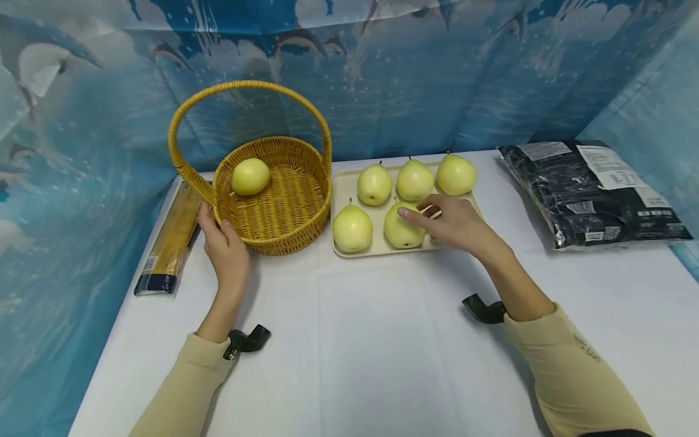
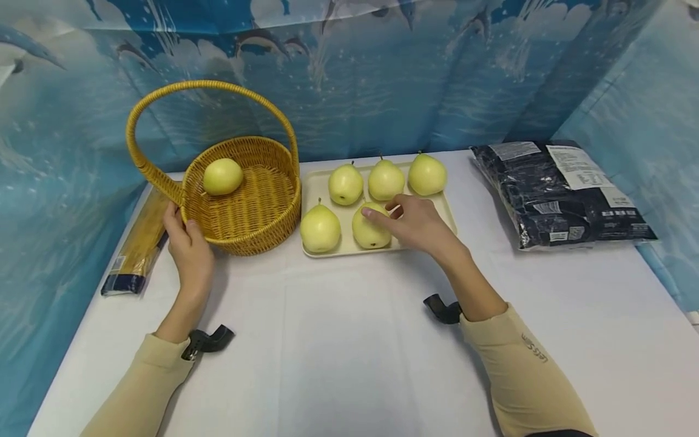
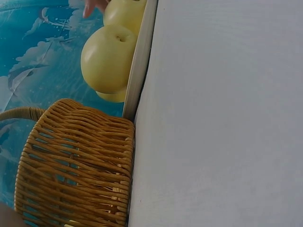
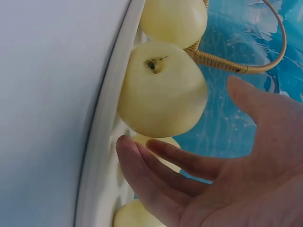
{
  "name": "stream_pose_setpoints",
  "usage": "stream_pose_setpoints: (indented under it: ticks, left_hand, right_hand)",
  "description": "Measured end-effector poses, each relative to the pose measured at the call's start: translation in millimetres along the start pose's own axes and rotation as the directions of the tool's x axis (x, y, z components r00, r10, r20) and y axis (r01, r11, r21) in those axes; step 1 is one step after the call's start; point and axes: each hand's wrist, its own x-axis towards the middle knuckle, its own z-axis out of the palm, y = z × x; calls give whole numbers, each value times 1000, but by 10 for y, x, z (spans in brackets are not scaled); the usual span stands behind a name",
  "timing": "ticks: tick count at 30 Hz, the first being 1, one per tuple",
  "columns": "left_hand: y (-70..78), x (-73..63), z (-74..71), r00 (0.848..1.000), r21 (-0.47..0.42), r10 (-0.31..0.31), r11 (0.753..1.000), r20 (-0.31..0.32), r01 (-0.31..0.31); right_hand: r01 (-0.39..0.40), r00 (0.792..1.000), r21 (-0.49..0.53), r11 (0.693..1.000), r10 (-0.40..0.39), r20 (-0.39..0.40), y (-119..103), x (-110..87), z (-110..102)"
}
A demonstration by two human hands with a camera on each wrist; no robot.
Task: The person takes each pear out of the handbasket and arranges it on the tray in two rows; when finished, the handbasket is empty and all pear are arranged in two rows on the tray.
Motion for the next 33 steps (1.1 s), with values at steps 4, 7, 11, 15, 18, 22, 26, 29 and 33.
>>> stream_pose_setpoints:
  ticks: [4, 7, 11, 15, 18, 22, 26, 29, 33]
  left_hand:
    - [-5, 7, -9, 1000, 7, -1, 1000, 4, 1]
    - [-4, 14, -2, 1000, 19, -4, 1000, 5, 4]
    - [-5, 22, 3, 1000, 32, -14, 999, 4, 14]
    - [-8, 18, 2, 1000, 21, -17, 1000, 3, 17]
    - [-27, -7, 1, 1000, 16, -28, 999, 5, 28]
    - [-65, -37, -23, 999, 33, -45, 998, 9, 45]
    - [-67, -34, -43, 999, 34, -34, 999, -5, 34]
    - [-57, -11, -37, 1000, 26, -20, 999, -9, 20]
    - [-27, 5, -1, 1000, 21, -13, 1000, 0, 13]
  right_hand:
    - [22, 996, 2, 1000, -22, -89, -70, -63, -47]
    - [42, 988, 35, 999, -36, -147, -131, -125, -99]
    - [99, 977, 92, 991, -79, -197, -249, -166, -122]
    - [161, 972, 152, 975, -130, -196, -423, -122, -75]
    - [198, 969, 189, 962, -162, -188, -551, -54, 0]
    - [238, 963, 235, 942, -199, -180, -705, 54, 143]
    - [290, 953, 255, 923, -254, -164, -878, 146, 267]
    - [341, 938, 260, 903, -309, -156, -1003, 211, 346]
    - [409, 911, 257, 876, -374, -174, -1112, 315, 440]
